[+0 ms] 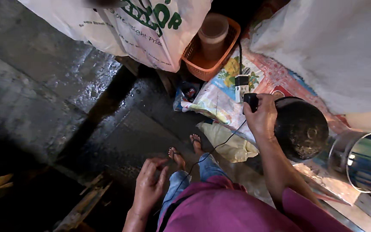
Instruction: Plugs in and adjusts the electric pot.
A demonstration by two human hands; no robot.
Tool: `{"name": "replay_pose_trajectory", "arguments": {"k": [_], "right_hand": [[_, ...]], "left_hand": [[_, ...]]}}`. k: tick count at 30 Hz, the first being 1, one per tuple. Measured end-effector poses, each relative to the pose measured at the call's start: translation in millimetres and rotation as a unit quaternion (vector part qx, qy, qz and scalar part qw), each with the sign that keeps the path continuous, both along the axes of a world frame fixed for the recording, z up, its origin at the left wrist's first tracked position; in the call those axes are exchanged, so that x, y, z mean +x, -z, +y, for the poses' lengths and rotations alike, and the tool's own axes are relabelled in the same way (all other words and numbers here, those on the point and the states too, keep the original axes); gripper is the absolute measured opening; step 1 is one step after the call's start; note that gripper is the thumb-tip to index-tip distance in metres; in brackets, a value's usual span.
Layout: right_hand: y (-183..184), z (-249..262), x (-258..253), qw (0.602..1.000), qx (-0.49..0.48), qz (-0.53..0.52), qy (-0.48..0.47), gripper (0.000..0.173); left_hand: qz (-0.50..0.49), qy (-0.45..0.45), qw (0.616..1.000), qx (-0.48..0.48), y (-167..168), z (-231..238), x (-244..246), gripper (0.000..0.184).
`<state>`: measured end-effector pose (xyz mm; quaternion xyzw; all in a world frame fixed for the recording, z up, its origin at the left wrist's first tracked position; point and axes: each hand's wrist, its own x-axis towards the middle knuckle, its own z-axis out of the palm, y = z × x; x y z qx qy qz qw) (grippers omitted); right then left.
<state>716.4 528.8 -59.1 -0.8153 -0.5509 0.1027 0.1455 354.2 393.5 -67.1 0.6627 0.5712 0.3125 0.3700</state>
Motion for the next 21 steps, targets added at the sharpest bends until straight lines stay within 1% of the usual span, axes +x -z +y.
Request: {"name": "replay_pose_trajectory", "arguments": {"k": [8,11,13,16,21], "right_hand": [[-23,25,-12,0.996,-0.085,-0.032,-0.014,0.041],[-21,28,-18,0.993,-0.110,-0.037,-0.019,0.043],[-14,27,-19,0.993,-0.113,-0.040,-0.010,0.046],[-4,24,-12,0.995,-0.088,-0.046,-0.011,0.048],[-5,59,5,0.996,-0.072,-0.054,0.002,0.048]], "left_hand": [[0.018,-0.011,1.000,0.008,-6,-4,-11,0.025],[0.022,-0.021,0.999,0.010,-9,-8,-13,0.025],[0.023,-0.027,0.999,0.015,-11,-9,-13,0.026],[0.026,-0.037,0.999,0.023,-14,-13,-15,0.026],[0.038,-0.052,0.998,0.023,-16,-24,-24,0.027]]}}
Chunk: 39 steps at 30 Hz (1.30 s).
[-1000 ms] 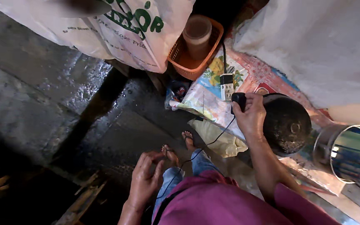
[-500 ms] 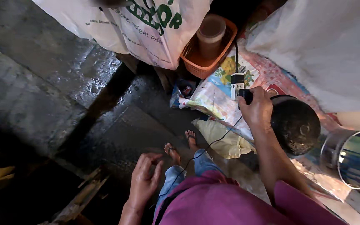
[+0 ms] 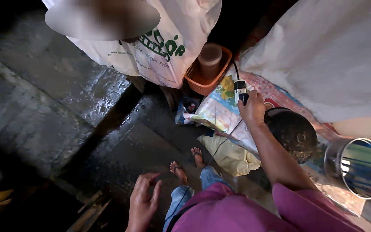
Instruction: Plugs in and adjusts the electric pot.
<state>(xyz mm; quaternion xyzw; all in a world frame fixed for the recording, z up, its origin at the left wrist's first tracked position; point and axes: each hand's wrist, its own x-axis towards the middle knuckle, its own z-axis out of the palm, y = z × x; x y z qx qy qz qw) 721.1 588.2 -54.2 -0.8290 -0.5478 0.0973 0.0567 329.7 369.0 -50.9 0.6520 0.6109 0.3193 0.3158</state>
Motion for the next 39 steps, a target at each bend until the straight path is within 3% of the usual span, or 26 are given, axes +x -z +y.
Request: {"name": "replay_pose_trajectory", "arguments": {"k": [4,10,20,23,29,39], "right_hand": [[-4,28,3,1.000,-0.004,0.005,0.025,0.049],[-8,27,-1,0.998,-0.044,0.007,0.038,0.057],[-29,2,-23,0.992,-0.122,0.020,0.002,0.062],[-30,-11,-28,0.991,-0.134,0.010,-0.015,0.071],[-32,-19,-30,0.987,-0.157,-0.004,-0.024,0.063],[-45,-34,-30,0.979,-0.202,0.011,-0.030,0.066]], "left_hand": [[0.021,-0.017,0.999,-0.041,-9,-15,-6,0.027],[0.032,-0.040,0.994,-0.097,-21,-39,-6,0.024],[0.043,-0.093,0.994,-0.036,-13,-78,-1,0.028],[0.039,-0.107,0.993,-0.041,-15,-87,3,0.027],[0.050,-0.120,0.990,-0.044,-14,-102,7,0.028],[0.058,-0.118,0.987,-0.089,-29,-120,6,0.027]]}}
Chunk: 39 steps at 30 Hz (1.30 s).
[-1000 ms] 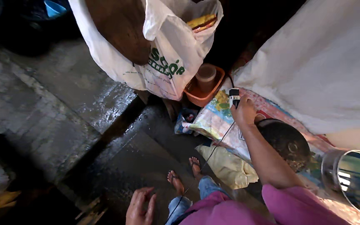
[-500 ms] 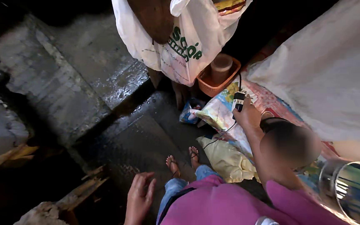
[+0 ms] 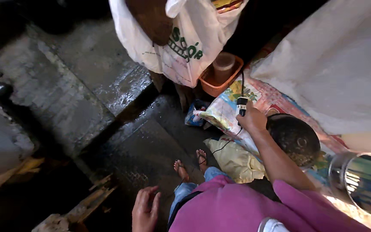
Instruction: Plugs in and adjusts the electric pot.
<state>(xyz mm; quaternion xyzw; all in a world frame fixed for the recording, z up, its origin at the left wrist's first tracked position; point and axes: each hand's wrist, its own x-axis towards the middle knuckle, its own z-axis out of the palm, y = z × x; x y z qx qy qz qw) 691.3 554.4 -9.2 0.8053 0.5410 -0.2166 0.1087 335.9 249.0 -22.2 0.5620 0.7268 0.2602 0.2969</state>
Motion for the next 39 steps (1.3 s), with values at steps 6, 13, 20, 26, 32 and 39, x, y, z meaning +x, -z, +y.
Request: {"name": "replay_pose_trajectory", "arguments": {"k": [6,13,20,26,32,39], "right_hand": [[8,-8,3,0.998,0.014,0.034,0.047,0.074],[3,-55,10,0.992,0.084,0.090,-0.004,0.080],[5,-239,82,0.910,-0.101,0.352,0.195,0.037],[32,-296,152,0.629,0.109,0.452,0.622,0.035],[58,-272,139,0.372,0.251,0.615,0.649,0.036],[59,-260,152,0.341,0.356,0.708,0.506,0.034]], "left_hand": [[0.013,0.037,0.999,-0.021,-6,4,-2,0.028],[0.000,0.102,0.995,-0.014,-13,39,8,0.029],[-0.139,0.244,0.959,0.032,-6,137,98,0.032],[-0.230,0.317,0.903,-0.177,-16,194,209,0.023],[-0.200,0.374,0.853,-0.304,-2,194,268,0.029],[-0.194,0.371,0.858,-0.299,-11,183,241,0.027]]}}
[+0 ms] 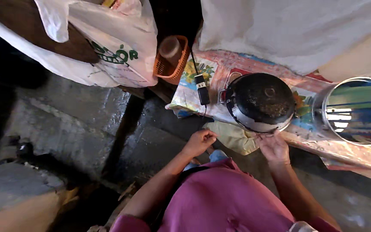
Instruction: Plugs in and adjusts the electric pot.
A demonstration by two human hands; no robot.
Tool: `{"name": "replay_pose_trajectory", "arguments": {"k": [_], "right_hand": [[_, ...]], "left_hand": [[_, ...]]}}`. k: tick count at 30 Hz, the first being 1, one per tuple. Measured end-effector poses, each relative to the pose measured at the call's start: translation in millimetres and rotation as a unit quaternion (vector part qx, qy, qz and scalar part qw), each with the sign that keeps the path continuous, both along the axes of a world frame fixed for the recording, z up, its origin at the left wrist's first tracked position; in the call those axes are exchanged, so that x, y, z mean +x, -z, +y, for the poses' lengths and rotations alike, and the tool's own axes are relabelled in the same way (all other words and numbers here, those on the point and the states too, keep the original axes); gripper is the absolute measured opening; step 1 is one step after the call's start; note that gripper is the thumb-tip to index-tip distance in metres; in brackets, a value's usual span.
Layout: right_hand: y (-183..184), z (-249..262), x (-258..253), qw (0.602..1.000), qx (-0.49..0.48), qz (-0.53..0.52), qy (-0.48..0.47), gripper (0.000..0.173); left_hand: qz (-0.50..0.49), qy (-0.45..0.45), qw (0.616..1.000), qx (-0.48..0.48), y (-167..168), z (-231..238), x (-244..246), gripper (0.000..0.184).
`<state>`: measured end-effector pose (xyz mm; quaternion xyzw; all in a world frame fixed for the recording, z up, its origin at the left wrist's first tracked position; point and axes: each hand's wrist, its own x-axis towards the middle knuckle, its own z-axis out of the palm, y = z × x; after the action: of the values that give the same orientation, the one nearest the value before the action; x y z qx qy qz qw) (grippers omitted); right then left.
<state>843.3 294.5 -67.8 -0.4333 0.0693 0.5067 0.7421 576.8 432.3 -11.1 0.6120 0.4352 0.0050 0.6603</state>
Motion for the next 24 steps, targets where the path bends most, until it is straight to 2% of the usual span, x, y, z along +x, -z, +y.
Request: {"name": "replay_pose_trajectory", "arguments": {"k": [3,5,9,12,18,24], "right_hand": [[-19,13,3,1.000,0.010,-0.028,0.009,0.025],[-33,27,4,0.998,0.063,-0.011,0.029,0.021],[-48,65,-10,0.988,0.135,0.072,0.032,0.033],[-44,99,-25,0.985,0.161,0.053,-0.028,0.028],[-30,159,-40,0.976,0.143,-0.023,-0.164,0.014],[-24,199,-58,0.956,0.147,-0.051,-0.247,0.019]], "left_hand": [[-0.007,-0.046,0.999,0.009,-5,2,-14,0.026],[-0.015,-0.074,0.997,0.018,-7,3,-23,0.027],[-0.018,-0.127,0.991,0.033,-8,5,-44,0.026],[-0.004,-0.167,0.985,0.037,-10,8,-62,0.027],[0.006,-0.253,0.966,0.052,1,15,-93,0.025],[0.015,-0.290,0.956,0.032,11,21,-107,0.027]]}}
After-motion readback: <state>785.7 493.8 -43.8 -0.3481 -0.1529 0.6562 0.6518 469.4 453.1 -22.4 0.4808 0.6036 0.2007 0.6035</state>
